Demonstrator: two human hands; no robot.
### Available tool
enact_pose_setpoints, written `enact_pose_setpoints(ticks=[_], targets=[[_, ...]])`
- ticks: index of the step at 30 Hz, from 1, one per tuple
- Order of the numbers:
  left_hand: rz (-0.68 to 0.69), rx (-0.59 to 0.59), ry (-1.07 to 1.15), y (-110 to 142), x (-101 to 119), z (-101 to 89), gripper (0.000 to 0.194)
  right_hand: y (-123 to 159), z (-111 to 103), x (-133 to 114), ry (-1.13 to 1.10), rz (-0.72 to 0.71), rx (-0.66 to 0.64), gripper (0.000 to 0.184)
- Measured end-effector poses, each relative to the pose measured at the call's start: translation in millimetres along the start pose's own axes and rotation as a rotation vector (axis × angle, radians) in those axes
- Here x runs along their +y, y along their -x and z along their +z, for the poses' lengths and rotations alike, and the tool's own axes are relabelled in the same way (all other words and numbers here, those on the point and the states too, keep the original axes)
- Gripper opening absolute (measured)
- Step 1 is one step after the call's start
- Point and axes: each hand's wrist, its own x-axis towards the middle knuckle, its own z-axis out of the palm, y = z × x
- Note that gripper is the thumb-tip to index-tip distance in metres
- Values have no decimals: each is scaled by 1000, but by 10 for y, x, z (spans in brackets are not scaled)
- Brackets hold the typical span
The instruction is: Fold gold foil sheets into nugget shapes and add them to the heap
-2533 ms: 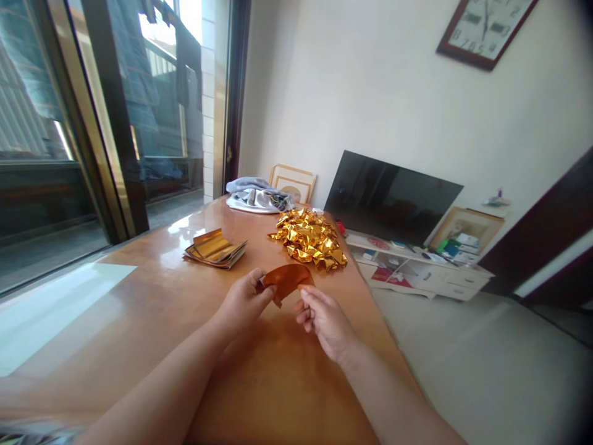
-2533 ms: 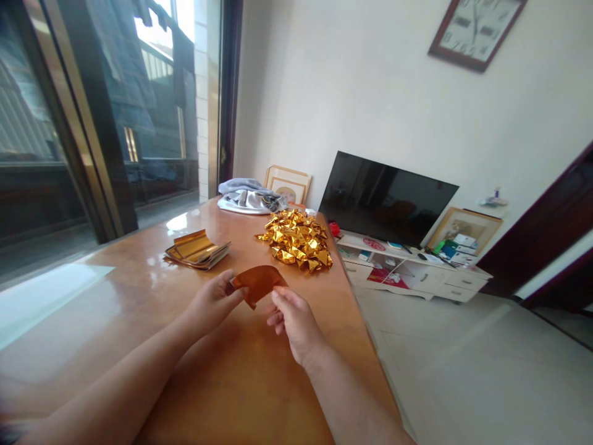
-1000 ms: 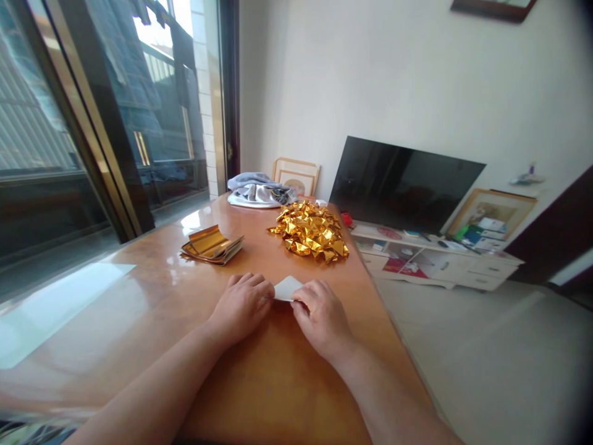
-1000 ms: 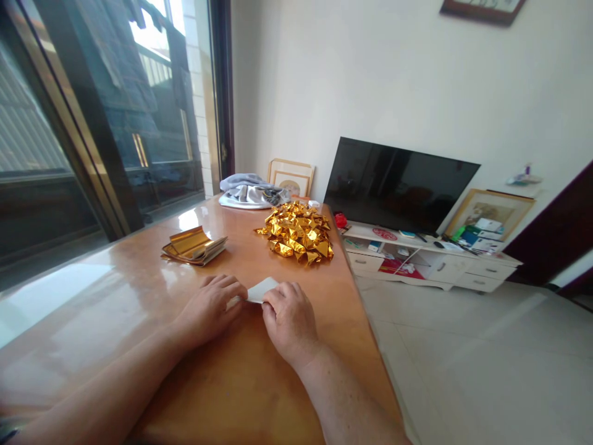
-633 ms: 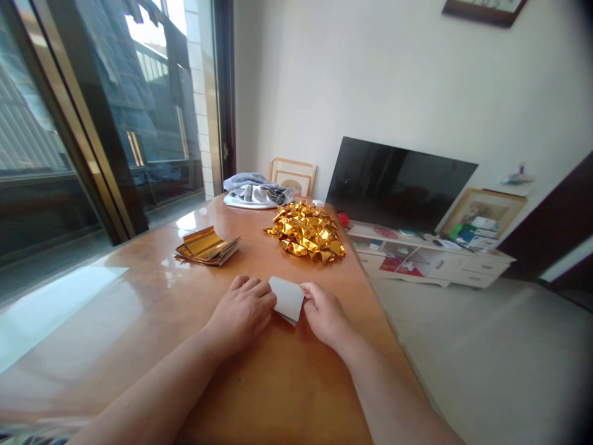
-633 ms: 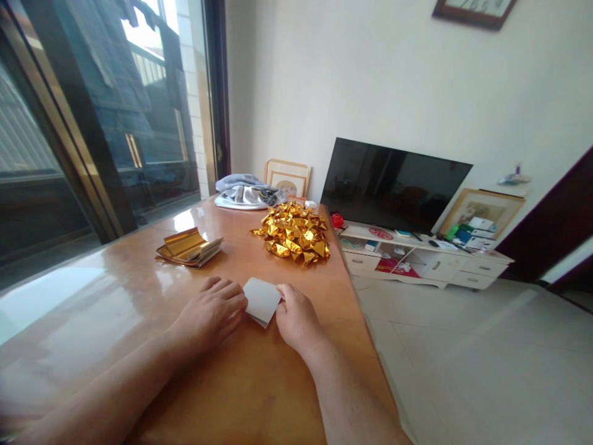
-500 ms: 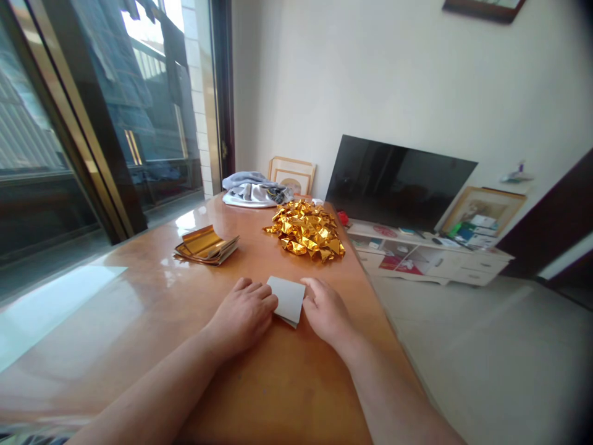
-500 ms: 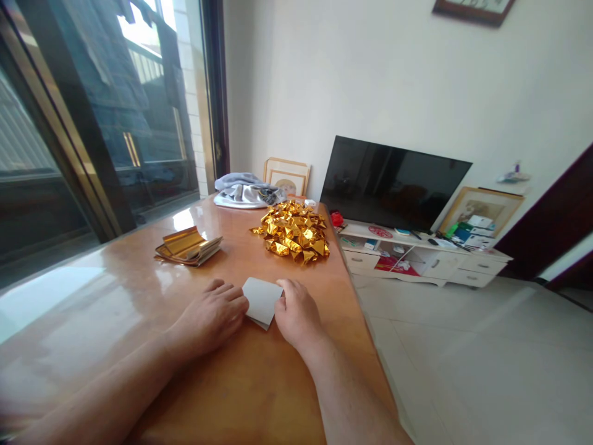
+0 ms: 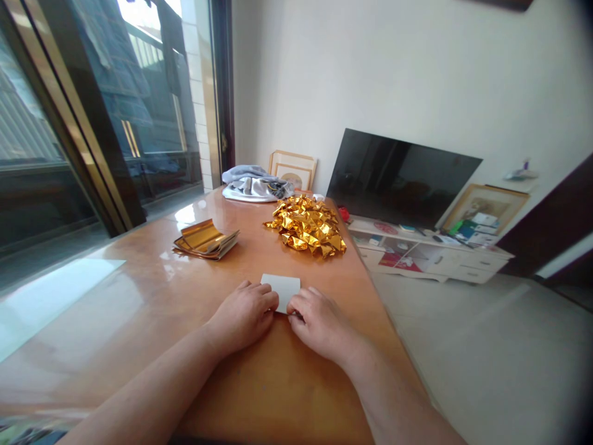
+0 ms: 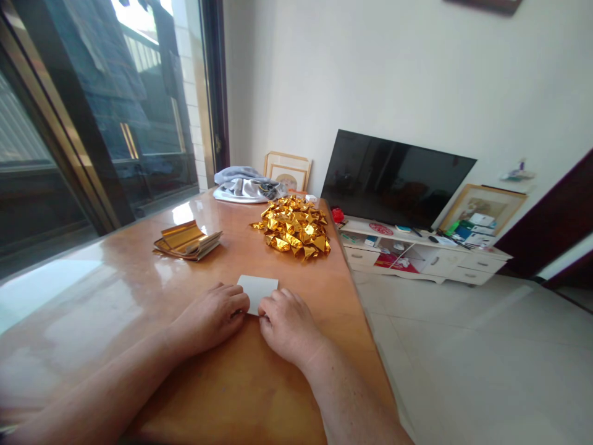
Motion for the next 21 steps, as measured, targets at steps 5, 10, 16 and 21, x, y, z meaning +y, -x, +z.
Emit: enact_pose_setpoints(ticks=[5,10,16,21], targets=[[-21,-4,130,21,-53,5,14,7,-20,2,-13,8,-29,11],[-23,-35,266,49,-149,0,19,11,-11,23,-61,27,-31,15],[-94,-41,329,53,-281,26,19,-25,68,121,-233,128,-28,17],[-222,-23,340,24,-354,76,12,-63,183,235,-406,272,-43,10]])
